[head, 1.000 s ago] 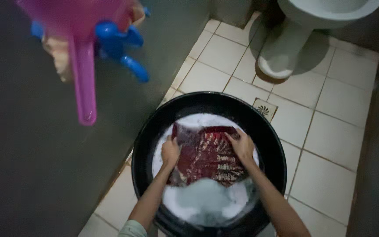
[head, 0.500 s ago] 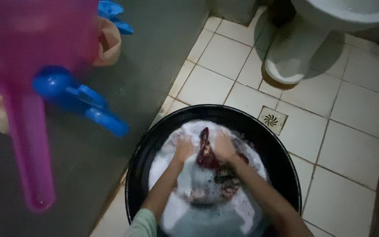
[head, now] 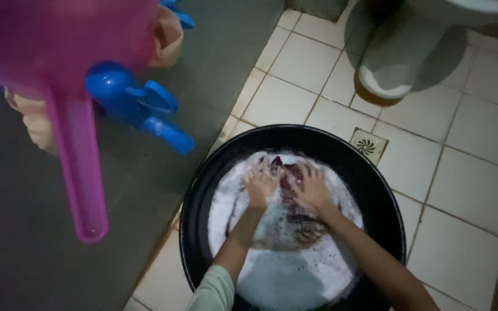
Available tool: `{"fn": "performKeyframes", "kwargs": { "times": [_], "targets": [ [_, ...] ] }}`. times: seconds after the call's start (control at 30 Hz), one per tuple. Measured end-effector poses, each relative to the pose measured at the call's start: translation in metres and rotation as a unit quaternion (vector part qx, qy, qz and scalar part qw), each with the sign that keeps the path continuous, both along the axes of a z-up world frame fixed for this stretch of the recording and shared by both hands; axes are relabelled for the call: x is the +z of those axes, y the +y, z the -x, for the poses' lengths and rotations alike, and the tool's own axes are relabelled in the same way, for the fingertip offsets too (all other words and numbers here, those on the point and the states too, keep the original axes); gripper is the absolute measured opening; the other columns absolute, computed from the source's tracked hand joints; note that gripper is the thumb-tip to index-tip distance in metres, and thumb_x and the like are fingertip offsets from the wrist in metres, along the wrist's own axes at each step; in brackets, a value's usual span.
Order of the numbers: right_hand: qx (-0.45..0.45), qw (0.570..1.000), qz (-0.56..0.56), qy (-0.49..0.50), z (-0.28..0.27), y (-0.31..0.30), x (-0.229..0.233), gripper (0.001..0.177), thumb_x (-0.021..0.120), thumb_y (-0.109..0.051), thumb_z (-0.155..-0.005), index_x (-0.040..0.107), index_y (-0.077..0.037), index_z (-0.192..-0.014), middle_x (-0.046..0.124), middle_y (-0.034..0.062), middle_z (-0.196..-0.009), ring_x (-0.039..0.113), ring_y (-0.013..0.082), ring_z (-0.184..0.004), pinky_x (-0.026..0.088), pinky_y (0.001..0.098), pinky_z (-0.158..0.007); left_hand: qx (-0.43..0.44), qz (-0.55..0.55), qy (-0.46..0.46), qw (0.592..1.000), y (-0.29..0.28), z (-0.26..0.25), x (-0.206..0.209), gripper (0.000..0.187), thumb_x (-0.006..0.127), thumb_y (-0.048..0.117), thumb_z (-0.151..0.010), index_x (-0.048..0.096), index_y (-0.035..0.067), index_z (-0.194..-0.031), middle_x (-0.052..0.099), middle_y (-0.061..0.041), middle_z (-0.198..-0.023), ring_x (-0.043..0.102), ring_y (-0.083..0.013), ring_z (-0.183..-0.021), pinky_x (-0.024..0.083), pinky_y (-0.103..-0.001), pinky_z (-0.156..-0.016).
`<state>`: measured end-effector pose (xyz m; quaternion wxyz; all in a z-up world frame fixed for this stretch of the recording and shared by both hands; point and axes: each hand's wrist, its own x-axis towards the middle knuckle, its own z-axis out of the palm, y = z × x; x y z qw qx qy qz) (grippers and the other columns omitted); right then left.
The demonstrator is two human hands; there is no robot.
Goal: The person washes pieces of fabric in a bucket of water by hand, scrubbing them together and rinsing them under a running tap before wringing them out.
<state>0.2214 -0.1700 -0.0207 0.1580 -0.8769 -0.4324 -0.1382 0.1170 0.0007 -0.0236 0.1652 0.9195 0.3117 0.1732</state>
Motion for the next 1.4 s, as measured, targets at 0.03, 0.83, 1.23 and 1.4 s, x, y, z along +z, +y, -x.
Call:
{"fn": "performKeyframes", "kwargs": {
  "times": [0.03,0.83,1.23,1.4],
  "targets": [
    [-0.001,1.0,0.001,-0.001,0.007,-0.01,0.012,0.082,0.064,-0.058,-0.093,0.041,-0.006,-0.153,0.055,0.0238,-0.144,0.049,0.0412,-0.131,0.037,0.0608,-0.106,-0.041,-0.203,-0.075,0.975,0.008,0.003,0.002,0.068,0.072,0.054,-0.088,0.045,0.029,-0.145,0.048,-0.023,-0.149,0.038,-0.0464,-0.144,0.027,-0.068,-0.121],
    [-0.003,0.731,-0.344,0.59,0.01,-0.094,0.17,0.043,0.072,-0.036,-0.09,0.063,-0.009,-0.123,0.069,0.0063,-0.11,0.065,0.015,-0.089,0.054,0.0312,-0.079,0.075,0.584,-0.451,0.671,0.065,0.092,0.085,0.037,0.07,0.046,-0.097,0.062,0.01,-0.089,0.06,0.0,-0.084,0.055,-0.0194,-0.08,0.049,-0.039,-0.076],
    [0.279,0.762,-0.3,0.502,0.132,-0.099,0.201,0.048,0.089,-0.037,-0.077,0.064,-0.005,-0.101,0.062,0.0029,-0.101,0.061,0.0173,-0.099,0.049,0.0311,-0.093,-0.109,0.639,-0.31,0.696,-0.052,0.139,0.087,0.019,0.069,0.023,-0.095,0.064,0.005,-0.091,0.063,-0.005,-0.073,0.059,-0.0169,-0.064,0.049,-0.031,-0.062],
    [0.25,0.726,-0.488,0.414,0.156,-0.047,0.199,0.045,0.074,-0.045,-0.092,0.056,-0.005,-0.105,0.052,0.0033,-0.109,0.052,0.0184,-0.105,0.042,0.0315,-0.1,-0.253,0.495,-0.344,0.757,-0.112,0.098,0.148,0.038,0.065,0.031,-0.113,0.064,-0.004,-0.1,0.058,-0.011,-0.101,0.056,-0.0182,-0.097,0.048,-0.034,-0.087]
  ]
}}
